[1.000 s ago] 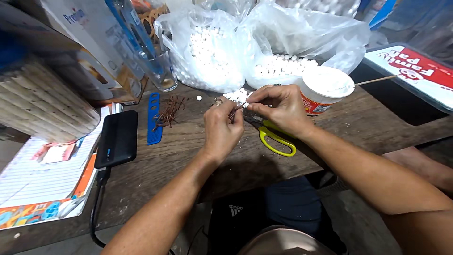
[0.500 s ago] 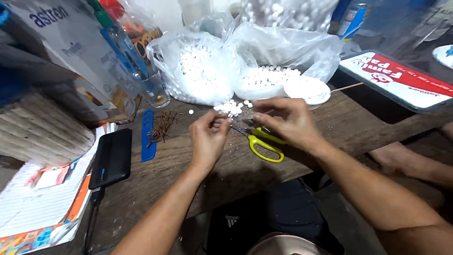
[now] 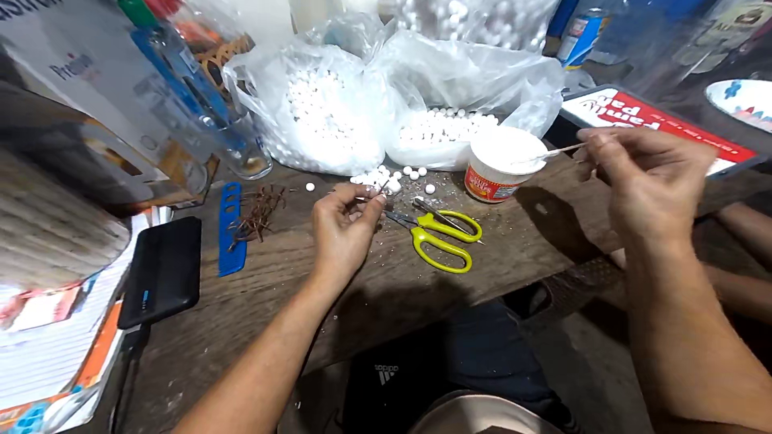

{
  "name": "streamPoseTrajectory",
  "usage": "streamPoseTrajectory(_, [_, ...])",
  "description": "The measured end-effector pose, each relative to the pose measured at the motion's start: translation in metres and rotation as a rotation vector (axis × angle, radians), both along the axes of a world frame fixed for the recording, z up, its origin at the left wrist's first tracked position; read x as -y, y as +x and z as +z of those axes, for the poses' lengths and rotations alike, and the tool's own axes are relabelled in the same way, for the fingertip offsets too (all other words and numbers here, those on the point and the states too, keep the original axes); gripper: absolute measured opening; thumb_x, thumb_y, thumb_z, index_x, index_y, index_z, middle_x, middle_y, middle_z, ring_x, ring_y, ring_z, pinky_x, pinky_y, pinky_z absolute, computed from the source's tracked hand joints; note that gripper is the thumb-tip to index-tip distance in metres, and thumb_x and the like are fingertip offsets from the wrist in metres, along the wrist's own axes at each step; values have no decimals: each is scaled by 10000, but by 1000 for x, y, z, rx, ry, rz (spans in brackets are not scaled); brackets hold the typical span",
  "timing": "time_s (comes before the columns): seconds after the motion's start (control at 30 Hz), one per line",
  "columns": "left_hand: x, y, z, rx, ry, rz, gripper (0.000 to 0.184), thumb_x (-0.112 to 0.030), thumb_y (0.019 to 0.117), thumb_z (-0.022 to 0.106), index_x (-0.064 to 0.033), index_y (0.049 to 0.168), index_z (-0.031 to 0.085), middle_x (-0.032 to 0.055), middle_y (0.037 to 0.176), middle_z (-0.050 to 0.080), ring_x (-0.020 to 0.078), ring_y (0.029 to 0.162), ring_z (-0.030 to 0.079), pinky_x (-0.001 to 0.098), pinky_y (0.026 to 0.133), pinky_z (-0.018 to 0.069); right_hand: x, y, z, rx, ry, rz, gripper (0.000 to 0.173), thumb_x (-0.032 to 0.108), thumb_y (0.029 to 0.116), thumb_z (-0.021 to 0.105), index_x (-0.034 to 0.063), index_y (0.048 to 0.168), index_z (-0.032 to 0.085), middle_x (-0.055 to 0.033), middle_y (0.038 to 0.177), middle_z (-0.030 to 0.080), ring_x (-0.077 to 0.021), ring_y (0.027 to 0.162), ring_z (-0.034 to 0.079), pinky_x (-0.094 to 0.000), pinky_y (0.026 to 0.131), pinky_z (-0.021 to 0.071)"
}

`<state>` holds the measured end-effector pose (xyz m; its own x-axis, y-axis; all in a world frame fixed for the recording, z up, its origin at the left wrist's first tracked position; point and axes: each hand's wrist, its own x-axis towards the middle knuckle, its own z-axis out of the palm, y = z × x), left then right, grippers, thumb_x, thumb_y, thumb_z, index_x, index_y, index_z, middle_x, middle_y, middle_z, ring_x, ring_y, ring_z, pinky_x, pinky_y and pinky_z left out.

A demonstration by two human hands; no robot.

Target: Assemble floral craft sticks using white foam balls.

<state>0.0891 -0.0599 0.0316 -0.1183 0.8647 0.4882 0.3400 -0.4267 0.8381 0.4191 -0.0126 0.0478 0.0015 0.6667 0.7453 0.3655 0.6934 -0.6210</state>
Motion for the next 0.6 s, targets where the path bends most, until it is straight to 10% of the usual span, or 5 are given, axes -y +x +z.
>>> streamPoseTrajectory(0.43, [-2, 13, -5, -75, 90, -23, 36, 27, 906, 690, 27, 936, 709, 51, 919, 648, -34, 691, 580, 103, 626, 498, 3, 12, 5, -708, -282, 12, 365, 140, 1111, 324, 154, 970, 660, 91, 795, 706, -25, 665, 666, -174, 661, 574])
streamPoseTrajectory(0.6, [-4, 14, -9, -54, 136, -48, 29, 22, 919, 685, 43, 916, 706, 68, 903, 634, -13, 693, 579, 109, 627, 500, 21, -41, 6, -618, -326, 222, 374, 117, 1098, 315, 141, 989, 672, 86, 814, 709, -22, 694, 676, -172, 674, 583])
